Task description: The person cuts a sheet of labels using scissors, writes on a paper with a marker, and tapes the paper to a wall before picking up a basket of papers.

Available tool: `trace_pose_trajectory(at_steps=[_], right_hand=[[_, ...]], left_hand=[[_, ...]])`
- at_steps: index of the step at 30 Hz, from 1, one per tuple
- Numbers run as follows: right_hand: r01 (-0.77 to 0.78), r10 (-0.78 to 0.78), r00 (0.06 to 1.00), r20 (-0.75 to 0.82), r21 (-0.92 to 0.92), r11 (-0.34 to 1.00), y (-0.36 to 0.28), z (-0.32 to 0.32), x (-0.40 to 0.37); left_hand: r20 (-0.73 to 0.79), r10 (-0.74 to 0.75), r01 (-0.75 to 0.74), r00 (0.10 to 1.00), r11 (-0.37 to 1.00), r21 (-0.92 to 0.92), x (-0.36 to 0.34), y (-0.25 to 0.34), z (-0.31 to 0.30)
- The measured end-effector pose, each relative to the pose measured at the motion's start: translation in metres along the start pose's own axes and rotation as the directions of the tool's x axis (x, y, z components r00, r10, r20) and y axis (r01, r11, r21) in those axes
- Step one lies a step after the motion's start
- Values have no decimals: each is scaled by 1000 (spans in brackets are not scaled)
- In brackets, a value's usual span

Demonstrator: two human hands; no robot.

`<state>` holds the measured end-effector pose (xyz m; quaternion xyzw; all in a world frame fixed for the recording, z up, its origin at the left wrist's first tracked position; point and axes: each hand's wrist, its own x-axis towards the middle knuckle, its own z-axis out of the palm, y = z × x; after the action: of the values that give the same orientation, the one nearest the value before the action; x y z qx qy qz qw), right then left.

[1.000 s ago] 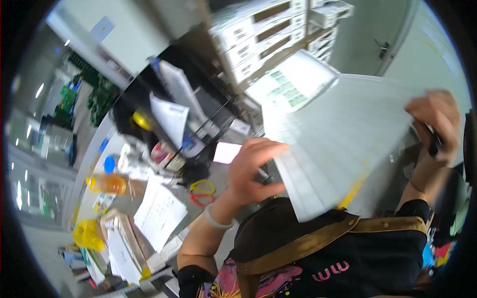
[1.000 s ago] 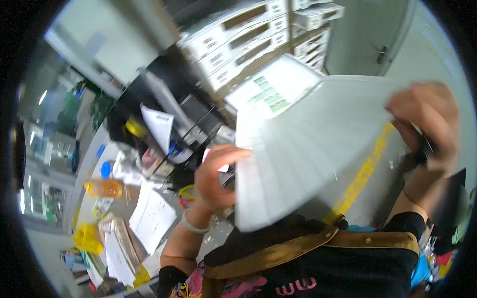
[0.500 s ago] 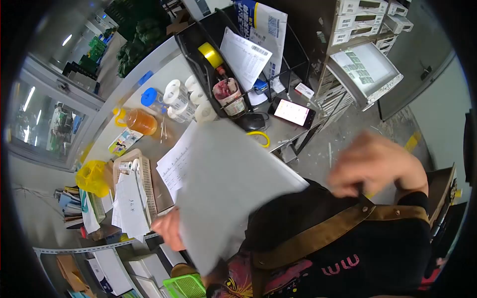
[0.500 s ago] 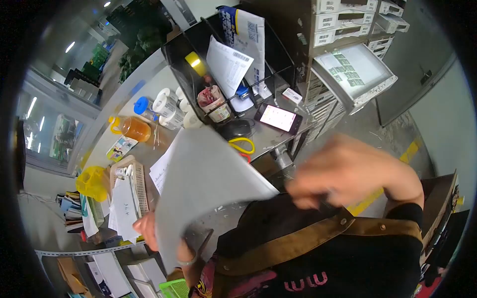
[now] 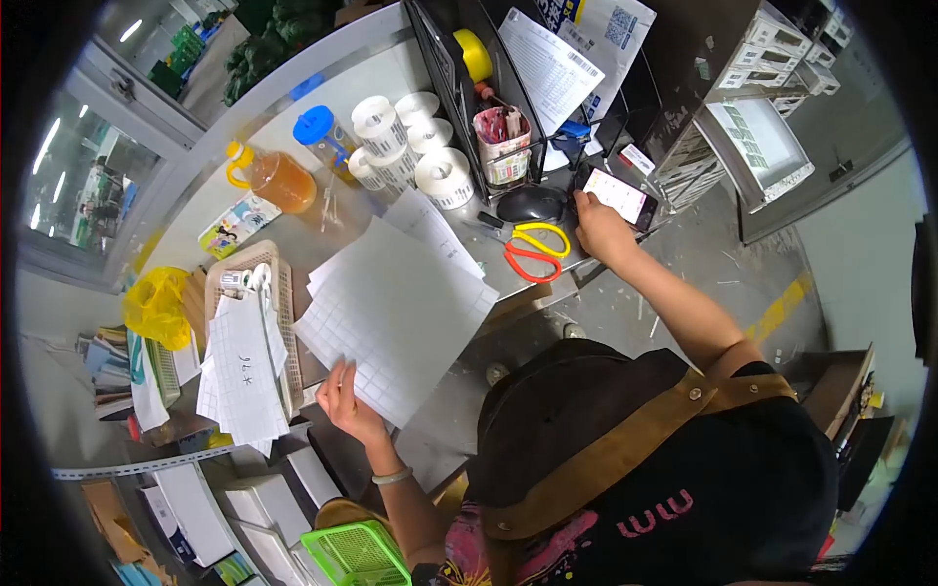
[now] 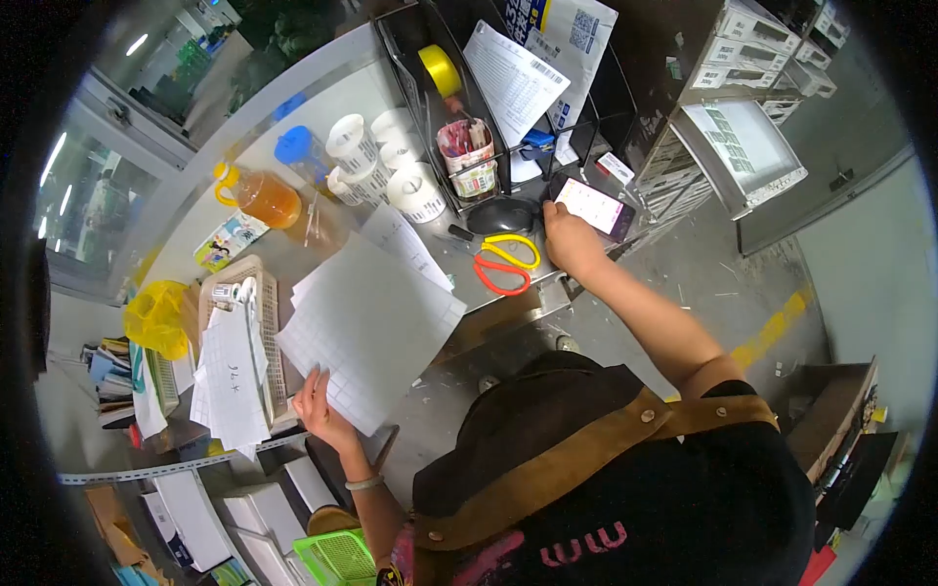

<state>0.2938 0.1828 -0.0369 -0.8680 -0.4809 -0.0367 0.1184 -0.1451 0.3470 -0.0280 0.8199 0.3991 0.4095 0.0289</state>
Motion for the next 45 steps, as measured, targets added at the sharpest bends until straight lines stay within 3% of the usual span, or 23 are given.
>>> trace_pose_trajectory(at_steps=[3,8,9,10,12,13,14,16,17,18,19,20,21,24,26,29,32,35,38,41,45], right_hand=[[-49,47,999,-27,-70,996,0,2,-5],[29,-53,990,-133,-175,984,2,-1,-6],[61,-88,983,-162,-166,984,-4,-11,-8],[98,-127,973,-195,-153,983,-12,-19,-8],[171,-172,974,-149,-17,985,-27,-24,-17],[218,-208,969,-132,66,974,-35,-24,-24],[258,-242,963,-119,148,955,-41,-21,-29],[318,-301,946,-123,160,934,-56,-7,-31],[324,-311,945,-101,147,935,-63,-5,-29],[330,-323,943,-78,131,935,-68,-3,-27],[342,-335,939,-78,95,935,-70,-2,-22],[291,-291,957,-8,84,953,-70,0,-19],[239,-243,968,60,69,969,-71,3,-16],[137,-151,974,170,91,986,-70,1,-14],[95,-124,969,214,143,985,-71,-13,-20],[-162,-76,892,445,472,866,-69,-22,-46],[-184,-275,784,557,631,754,-78,-35,-77],[-438,-347,584,734,644,627,-82,-32,-92],[-699,-207,422,883,462,546,-94,-42,-89],[-623,-187,390,902,408,667,-106,-44,-82],[-691,-162,384,909,400,602,-126,-41,-76]], left_hand=[[8,-128,128,992,991,-42,-3,-10,12],[43,-297,300,954,939,-171,-6,-14,12],[43,-297,299,954,953,-44,-19,-27,10],[17,-329,330,944,942,-65,-26,-29,2],[-120,-472,434,873,866,-247,-52,-35,-7],[-193,-572,493,797,802,-339,-60,-22,-10],[-202,-627,470,752,726,-502,-74,-14,-8],[-46,-624,494,780,659,-568,-83,44,-5],[139,-620,578,772,594,-560,-110,53,1],[324,-649,681,688,424,-598,-118,76,16],[609,-588,823,532,192,-534,-112,94,23],[759,-516,907,397,93,-411,-88,115,26],[819,-489,900,302,-137,-414,-82,121,41],[836,-516,683,186,-545,-487,-50,138,68],[820,-528,679,221,-520,-517,-43,133,84],[786,-563,652,255,-500,-570,-40,131,97],[769,-575,624,280,-500,-601,-40,132,104],[757,-600,601,258,-514,-612,-33,138,105],[745,-607,588,277,-506,-631,-27,138,107],[740,-616,605,271,-488,-629,-21,142,107],[752,-612,587,245,-524,-617,-13,151,102]])
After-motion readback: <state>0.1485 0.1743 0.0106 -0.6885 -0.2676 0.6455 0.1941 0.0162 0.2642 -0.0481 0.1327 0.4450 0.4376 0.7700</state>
